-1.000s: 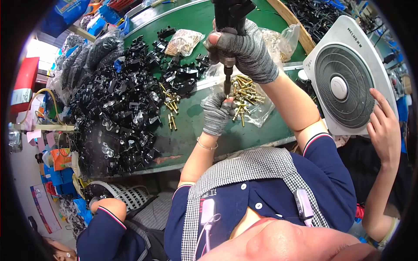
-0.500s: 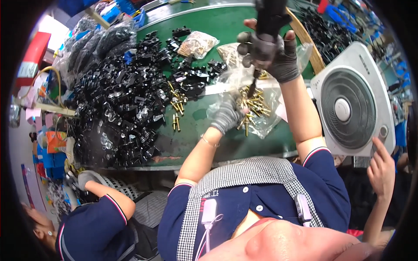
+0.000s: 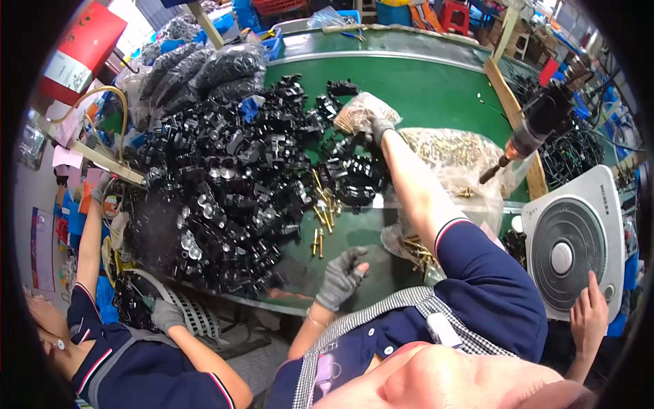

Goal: Assembling small metal pins into plastic components using a power tool on a factory assembly line.

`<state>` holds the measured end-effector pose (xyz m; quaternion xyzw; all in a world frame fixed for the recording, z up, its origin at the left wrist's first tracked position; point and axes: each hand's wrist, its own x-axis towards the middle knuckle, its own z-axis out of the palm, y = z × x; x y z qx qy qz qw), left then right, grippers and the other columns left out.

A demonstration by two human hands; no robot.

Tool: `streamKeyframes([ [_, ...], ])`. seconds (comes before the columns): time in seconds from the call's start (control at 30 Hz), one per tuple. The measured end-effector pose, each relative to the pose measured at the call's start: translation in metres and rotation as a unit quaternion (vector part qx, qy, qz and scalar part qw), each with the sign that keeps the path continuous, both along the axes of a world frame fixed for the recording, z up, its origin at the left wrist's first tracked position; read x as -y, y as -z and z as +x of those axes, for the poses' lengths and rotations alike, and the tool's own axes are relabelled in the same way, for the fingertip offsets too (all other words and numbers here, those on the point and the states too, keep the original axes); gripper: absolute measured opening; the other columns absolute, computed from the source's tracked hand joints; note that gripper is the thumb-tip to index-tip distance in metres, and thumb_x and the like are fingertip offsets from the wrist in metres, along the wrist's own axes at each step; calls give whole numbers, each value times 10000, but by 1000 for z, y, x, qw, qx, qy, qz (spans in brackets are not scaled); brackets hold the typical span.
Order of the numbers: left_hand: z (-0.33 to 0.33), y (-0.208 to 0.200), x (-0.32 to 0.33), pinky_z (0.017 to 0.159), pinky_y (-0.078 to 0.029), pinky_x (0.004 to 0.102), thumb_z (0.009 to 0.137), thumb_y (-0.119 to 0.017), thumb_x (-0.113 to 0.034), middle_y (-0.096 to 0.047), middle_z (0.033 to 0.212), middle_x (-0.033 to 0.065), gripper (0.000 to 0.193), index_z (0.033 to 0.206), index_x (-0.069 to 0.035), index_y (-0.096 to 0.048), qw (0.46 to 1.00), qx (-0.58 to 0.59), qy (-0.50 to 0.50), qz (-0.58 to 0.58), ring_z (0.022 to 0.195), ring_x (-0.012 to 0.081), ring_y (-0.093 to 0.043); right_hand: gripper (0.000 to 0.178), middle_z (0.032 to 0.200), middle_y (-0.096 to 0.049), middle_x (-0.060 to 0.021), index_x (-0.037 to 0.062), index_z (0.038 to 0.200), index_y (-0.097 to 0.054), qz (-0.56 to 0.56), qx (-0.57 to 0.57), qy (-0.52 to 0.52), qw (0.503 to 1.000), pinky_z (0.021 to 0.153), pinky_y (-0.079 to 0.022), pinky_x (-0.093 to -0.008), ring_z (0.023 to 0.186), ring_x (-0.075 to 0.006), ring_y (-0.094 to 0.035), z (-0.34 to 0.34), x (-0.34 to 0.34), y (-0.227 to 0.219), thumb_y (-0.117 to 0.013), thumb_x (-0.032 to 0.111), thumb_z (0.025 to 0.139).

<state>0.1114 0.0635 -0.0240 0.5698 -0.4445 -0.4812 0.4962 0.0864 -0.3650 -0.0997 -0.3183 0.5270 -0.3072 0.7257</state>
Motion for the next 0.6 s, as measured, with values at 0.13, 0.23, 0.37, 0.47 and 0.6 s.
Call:
streamKeyframes([
  [0.13, 7, -6, -8, 511, -409, 179, 843, -598, -71, -581, 702, -9, 235, 1072, -24, -575, 996, -66, -61, 29, 554, 35, -491, 228, 616, -510, -52, 98, 854, -564, -67, -12, 64, 996, 332, -359, -296, 452, -180, -474, -11, 30, -13, -527, 321, 826],
  [0.23, 10, -4, -18, 501, -415, 182, 841, -606, -80, -577, 688, -11, 224, 1057, -30, -578, 994, -72, -81, 22, 544, 40, -491, 213, 675, -543, -56, 111, 889, -557, -122, -10, 115, 986, 363, -356, -290, 523, -162, -520, -14, -16, -67, -561, 303, 797],
  [0.37, 10, -3, -30, 485, -413, 188, 845, -605, -95, -583, 708, -3, 215, 1049, -33, -580, 993, -77, -93, 16, 548, 42, -497, 182, 768, -577, -51, 61, 931, -568, -238, 252, 1, 938, 562, -495, -299, 692, -158, -577, -66, -132, -108, -507, 198, 828],
  [0.47, -1, -3, -36, 540, -459, 220, 849, -597, -111, -608, 787, 40, 196, 1023, -23, -589, 992, -103, -60, 49, 610, 87, -545, 319, 813, -583, -48, 41, 1039, -514, -256, 281, -10, 925, 636, -515, -281, 668, -156, -578, -153, -219, -95, -560, 217, 777],
  [0.6, -24, 1, -21, 681, -479, 260, 811, -618, -101, -647, 841, 96, 196, 981, -7, -590, 989, 117, 61, -67, 715, 162, -593, 364, 1066, -554, -94, 31, 1183, -464, -237, 301, 181, 906, 803, -483, -300, 918, -189, -559, -289, -344, -131, -486, 245, 890],
])
